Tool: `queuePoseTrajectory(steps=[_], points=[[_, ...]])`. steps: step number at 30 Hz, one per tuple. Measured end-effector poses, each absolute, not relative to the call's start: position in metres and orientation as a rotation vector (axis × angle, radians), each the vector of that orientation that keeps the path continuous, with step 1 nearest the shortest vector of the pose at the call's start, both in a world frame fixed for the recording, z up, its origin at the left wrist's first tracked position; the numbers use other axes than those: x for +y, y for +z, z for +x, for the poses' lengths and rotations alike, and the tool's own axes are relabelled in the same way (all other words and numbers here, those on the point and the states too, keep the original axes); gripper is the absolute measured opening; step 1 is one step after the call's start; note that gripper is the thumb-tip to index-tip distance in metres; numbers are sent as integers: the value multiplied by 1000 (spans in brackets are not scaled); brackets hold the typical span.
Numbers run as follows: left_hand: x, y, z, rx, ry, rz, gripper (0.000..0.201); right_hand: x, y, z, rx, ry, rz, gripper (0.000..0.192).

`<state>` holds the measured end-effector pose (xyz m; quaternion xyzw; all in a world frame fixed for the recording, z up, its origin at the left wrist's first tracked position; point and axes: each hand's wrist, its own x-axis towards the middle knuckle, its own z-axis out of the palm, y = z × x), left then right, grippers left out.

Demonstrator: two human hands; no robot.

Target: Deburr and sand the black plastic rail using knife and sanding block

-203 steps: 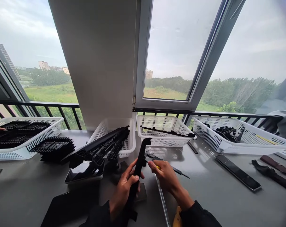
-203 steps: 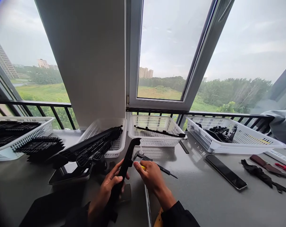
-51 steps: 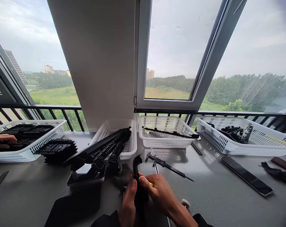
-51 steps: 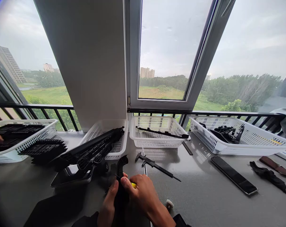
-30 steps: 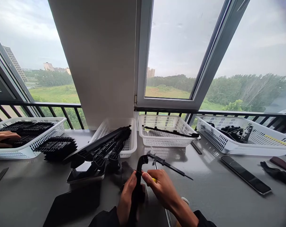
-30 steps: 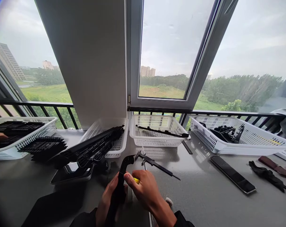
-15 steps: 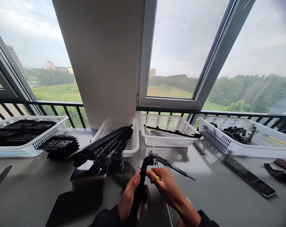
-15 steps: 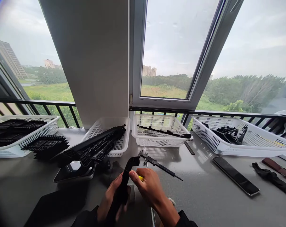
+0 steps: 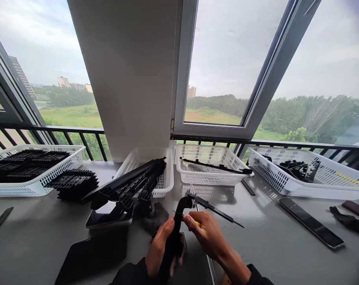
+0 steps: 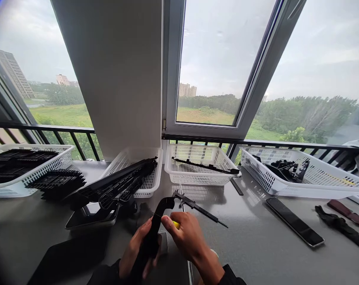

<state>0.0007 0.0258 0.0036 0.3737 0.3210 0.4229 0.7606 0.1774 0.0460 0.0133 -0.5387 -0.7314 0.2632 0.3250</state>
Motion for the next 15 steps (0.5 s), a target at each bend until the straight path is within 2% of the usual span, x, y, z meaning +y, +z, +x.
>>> queuePoseTrajectory(steps=[10, 15], points=[[25, -2, -1, 721, 884, 847, 70, 47, 13, 175, -1902, 715, -1435, 77], [29, -7, 1, 743, 878, 836, 83, 48, 14, 175, -1823, 825, -1389, 77]])
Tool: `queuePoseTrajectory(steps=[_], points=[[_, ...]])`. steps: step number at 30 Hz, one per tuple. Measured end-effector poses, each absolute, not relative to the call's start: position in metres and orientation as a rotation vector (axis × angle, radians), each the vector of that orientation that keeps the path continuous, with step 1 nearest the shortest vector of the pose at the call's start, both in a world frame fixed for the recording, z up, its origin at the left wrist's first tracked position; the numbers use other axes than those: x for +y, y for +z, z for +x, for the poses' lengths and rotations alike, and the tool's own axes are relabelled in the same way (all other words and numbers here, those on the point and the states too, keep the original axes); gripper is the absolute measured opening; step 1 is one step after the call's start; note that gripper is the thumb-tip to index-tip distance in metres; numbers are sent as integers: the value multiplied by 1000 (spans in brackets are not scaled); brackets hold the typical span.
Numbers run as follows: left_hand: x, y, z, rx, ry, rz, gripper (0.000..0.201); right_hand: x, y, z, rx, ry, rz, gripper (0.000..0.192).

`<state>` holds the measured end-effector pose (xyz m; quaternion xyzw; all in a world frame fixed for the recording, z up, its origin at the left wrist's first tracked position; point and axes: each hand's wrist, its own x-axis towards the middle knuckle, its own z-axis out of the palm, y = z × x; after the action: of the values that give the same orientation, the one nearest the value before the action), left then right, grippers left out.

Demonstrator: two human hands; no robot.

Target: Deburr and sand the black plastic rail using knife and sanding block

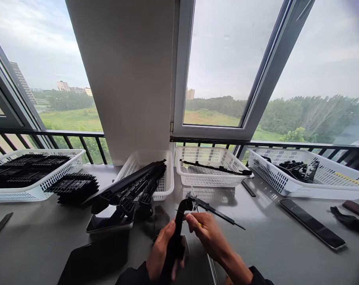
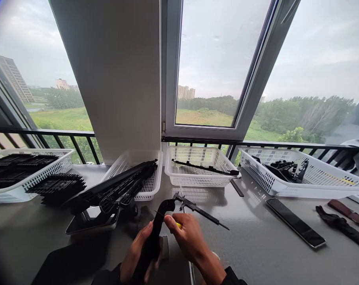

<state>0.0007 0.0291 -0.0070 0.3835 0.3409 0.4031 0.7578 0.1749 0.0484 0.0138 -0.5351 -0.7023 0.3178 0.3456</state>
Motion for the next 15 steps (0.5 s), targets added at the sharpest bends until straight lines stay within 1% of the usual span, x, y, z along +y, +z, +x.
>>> queuePoseTrajectory(steps=[3, 6, 12, 15], points=[[29, -9, 0, 747, 879, 821, 94, 48, 15, 174, -1786, 886, -1374, 78], [27, -5, -1, 746, 879, 801, 98, 47, 17, 174, -1789, 919, -1363, 79], [27, 2, -1, 712, 775, 845, 84, 48, 20, 176, -1889, 920, -1366, 82], [25, 2, 3, 739, 785, 860, 83, 48, 18, 176, -1866, 857, -1389, 83]])
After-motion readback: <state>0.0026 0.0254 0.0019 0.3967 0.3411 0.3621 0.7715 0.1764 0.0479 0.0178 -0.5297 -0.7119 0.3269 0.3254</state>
